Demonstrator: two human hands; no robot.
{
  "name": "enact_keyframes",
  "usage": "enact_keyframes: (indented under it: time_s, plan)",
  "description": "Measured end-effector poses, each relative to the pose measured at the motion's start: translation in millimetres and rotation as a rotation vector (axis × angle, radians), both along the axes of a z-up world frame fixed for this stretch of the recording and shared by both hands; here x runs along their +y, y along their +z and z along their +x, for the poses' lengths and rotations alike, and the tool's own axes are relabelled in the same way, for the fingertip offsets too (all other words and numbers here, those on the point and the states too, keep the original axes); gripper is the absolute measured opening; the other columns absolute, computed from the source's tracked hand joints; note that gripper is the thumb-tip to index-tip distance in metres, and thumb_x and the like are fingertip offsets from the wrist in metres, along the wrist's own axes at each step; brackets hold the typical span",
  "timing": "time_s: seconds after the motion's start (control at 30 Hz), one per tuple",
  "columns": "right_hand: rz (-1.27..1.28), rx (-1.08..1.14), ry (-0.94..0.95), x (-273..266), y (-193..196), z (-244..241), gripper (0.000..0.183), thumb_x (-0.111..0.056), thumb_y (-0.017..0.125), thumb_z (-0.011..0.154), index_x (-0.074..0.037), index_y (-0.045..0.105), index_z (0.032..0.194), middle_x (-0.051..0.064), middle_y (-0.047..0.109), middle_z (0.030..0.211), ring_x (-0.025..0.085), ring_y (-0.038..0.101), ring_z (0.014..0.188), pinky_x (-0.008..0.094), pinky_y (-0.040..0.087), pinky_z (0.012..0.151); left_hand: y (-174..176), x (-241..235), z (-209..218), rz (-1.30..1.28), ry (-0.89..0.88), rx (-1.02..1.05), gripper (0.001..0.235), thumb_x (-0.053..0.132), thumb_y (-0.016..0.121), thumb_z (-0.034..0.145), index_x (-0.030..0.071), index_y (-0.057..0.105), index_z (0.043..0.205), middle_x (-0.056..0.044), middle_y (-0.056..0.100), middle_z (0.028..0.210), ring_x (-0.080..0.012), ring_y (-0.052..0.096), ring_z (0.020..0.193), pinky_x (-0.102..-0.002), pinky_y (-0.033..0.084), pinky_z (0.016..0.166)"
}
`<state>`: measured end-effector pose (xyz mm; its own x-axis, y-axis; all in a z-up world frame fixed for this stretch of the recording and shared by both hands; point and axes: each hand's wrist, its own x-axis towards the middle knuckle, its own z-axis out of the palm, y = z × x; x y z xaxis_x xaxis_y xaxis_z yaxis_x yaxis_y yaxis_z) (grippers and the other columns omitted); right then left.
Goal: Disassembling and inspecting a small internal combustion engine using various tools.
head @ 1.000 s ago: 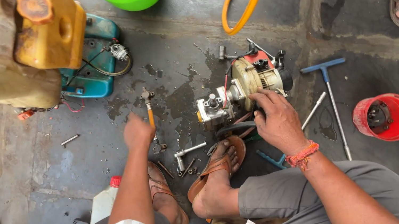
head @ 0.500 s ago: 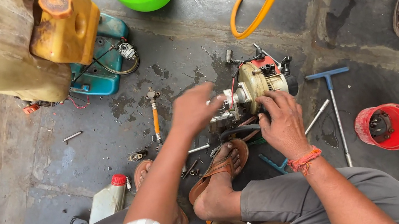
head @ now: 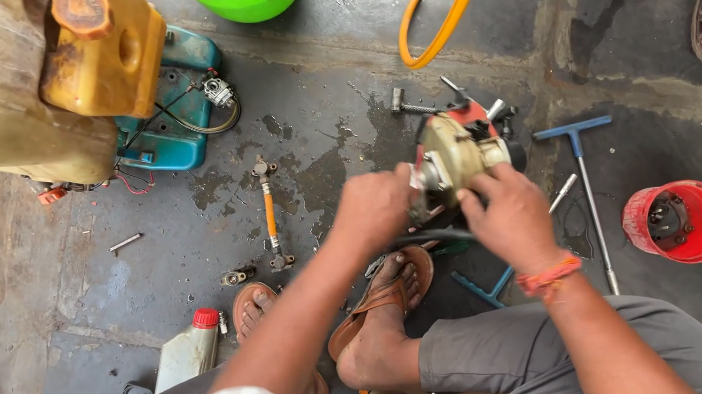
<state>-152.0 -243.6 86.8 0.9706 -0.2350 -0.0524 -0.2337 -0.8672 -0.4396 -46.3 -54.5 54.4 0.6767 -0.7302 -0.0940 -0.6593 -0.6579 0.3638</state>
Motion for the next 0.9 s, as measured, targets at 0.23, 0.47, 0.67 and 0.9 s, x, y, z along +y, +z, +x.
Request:
enact_keyframes:
  time_s: [0.23, 0.47, 0.67, 0.9]
  plan:
    - [0.023, 0.376, -0.162, -39, 32, 2, 0.035, -0.048, 0.066, 0.091, -0.018, 0.078, 0.105, 0.018, 0.075, 0.088, 0.042, 0.07, 0.088, 0.053, 0.055, 0.077, 29, -32, -74, -0.074, -0.05, 0.138, 0.019, 0.008, 0.064, 0.08, 0.003, 0.056, 0.097, -0.016, 0.068, 0.069, -0.0371, 0.069, 0.063, -0.048, 0.053, 0.055]
    - [0.157, 0.282, -0.308, -55, 29, 2, 0.035, -0.045, 0.069, 0.093, -0.013, 0.074, 0.105, 0.013, 0.076, 0.092, 0.037, 0.072, 0.089, 0.049, 0.054, 0.077, 2, -22, -115, -0.122, -0.163, 0.198, 0.022, 0.003, 0.064, 0.075, 0.003, 0.054, 0.094, -0.017, 0.068, 0.073, -0.0358, 0.071, 0.069, -0.046, 0.055, 0.059]
    - [0.127, 0.239, -0.28, -59, 9, -2, 0.035, -0.039, 0.076, 0.089, -0.01, 0.073, 0.109, 0.014, 0.075, 0.091, 0.035, 0.072, 0.087, 0.046, 0.054, 0.076, 8, -8, -124, 0.032, -0.131, 0.334, 0.025, 0.005, 0.067, 0.081, 0.005, 0.053, 0.101, -0.016, 0.069, 0.074, -0.0369, 0.071, 0.071, -0.048, 0.055, 0.059]
    - [0.123, 0.257, -0.287, -60, 7, 0, 0.031, -0.037, 0.082, 0.084, -0.01, 0.076, 0.1, 0.01, 0.076, 0.087, 0.03, 0.073, 0.082, 0.044, 0.055, 0.074, 14, 10, -141, -0.135, 0.296, 0.532, 0.026, 0.023, 0.072, 0.088, 0.008, 0.056, 0.102, -0.016, 0.071, 0.074, -0.0405, 0.07, 0.073, -0.052, 0.052, 0.066]
